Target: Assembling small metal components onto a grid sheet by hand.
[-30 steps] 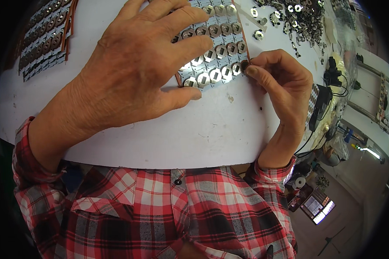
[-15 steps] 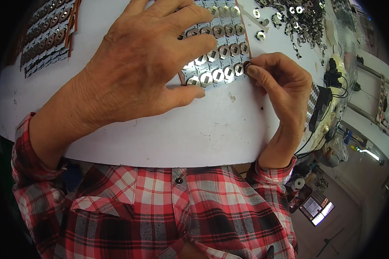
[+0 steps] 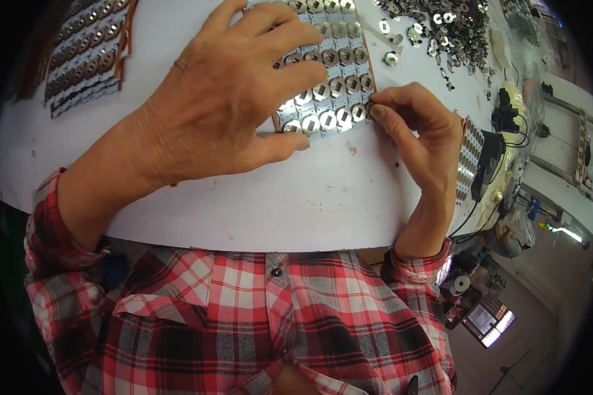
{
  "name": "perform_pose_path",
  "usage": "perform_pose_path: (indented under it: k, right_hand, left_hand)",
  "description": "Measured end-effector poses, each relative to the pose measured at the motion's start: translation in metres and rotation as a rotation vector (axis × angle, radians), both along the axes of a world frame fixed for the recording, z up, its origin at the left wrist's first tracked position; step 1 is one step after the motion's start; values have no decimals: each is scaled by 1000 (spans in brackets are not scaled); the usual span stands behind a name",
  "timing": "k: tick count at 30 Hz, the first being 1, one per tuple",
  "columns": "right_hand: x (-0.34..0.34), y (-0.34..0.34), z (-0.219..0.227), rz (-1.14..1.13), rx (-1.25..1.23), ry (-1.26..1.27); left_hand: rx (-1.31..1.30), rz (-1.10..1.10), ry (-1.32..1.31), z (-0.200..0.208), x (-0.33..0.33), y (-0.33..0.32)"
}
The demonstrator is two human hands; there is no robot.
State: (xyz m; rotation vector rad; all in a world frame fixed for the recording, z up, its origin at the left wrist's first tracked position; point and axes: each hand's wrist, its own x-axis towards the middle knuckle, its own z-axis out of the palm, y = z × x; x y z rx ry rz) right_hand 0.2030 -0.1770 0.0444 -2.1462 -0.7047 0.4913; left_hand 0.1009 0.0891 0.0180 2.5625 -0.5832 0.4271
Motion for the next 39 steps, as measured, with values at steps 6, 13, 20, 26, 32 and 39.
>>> perform_pose_path:
  k: [6,13,20,26,32,39]
  right_hand:
    - [-14,-62,13,-419,-198,-555]
    - [-14,-166,-23,-526,-594,-612]
    - [-22,-174,-22,-510,-302,-620]
    - [-47,-134,-4,-475,-214,-882]
    - [-93,-43,3,-65,-36,-441]
    - [-107,18,-4,-23,-238,-567]
  left_hand:
    - [15,59,24,11,3,-1]
    - [141,223,51,-5,8,-23]
    - [83,184,87,5,31,-27]
    - [70,153,199,31,22,-17]
    - [95,219,55,72,-22,60]
    - [210,392,196,62,-42,143]
